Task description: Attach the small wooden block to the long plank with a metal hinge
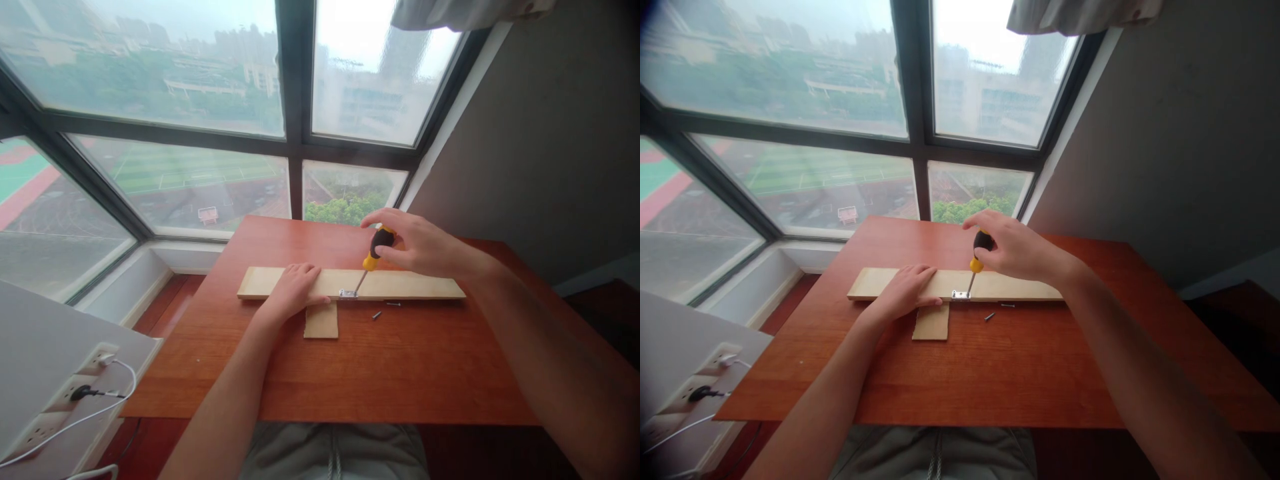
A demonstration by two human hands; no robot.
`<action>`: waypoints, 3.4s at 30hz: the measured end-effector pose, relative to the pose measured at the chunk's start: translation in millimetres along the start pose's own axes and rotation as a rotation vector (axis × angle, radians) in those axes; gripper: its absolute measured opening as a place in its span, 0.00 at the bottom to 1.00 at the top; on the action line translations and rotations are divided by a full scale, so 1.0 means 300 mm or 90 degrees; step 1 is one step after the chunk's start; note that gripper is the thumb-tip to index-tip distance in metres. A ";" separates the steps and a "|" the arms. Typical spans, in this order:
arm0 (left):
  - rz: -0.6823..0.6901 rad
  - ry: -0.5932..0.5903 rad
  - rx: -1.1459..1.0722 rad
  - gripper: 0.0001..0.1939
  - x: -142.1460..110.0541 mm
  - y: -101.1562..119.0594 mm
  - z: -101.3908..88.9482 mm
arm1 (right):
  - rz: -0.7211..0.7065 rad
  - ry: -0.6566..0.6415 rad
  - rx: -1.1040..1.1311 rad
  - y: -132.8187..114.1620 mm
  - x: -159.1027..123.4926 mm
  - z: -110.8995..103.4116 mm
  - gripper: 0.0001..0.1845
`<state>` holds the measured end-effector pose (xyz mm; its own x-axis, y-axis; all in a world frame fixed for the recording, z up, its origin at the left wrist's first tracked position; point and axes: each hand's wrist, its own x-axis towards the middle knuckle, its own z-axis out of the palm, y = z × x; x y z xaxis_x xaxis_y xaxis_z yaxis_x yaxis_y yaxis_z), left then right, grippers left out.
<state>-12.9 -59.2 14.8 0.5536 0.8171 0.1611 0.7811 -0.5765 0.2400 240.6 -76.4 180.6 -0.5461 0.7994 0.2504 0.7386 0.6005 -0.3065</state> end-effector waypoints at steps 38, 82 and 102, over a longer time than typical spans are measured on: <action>-0.003 0.015 0.001 0.31 -0.004 0.017 -0.005 | 0.155 0.133 -0.137 0.008 0.018 0.042 0.17; -0.018 0.065 0.040 0.27 0.003 0.000 0.017 | 0.099 0.057 0.126 0.084 0.033 0.021 0.16; -0.021 0.047 0.039 0.28 0.004 -0.001 0.004 | 0.093 0.049 0.199 0.080 0.047 0.053 0.20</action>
<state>-12.1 -58.0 13.7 0.5067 0.8323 0.2249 0.8157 -0.5472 0.1874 244.4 -50.5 162.3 -0.4040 0.8805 0.2479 0.6431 0.4661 -0.6076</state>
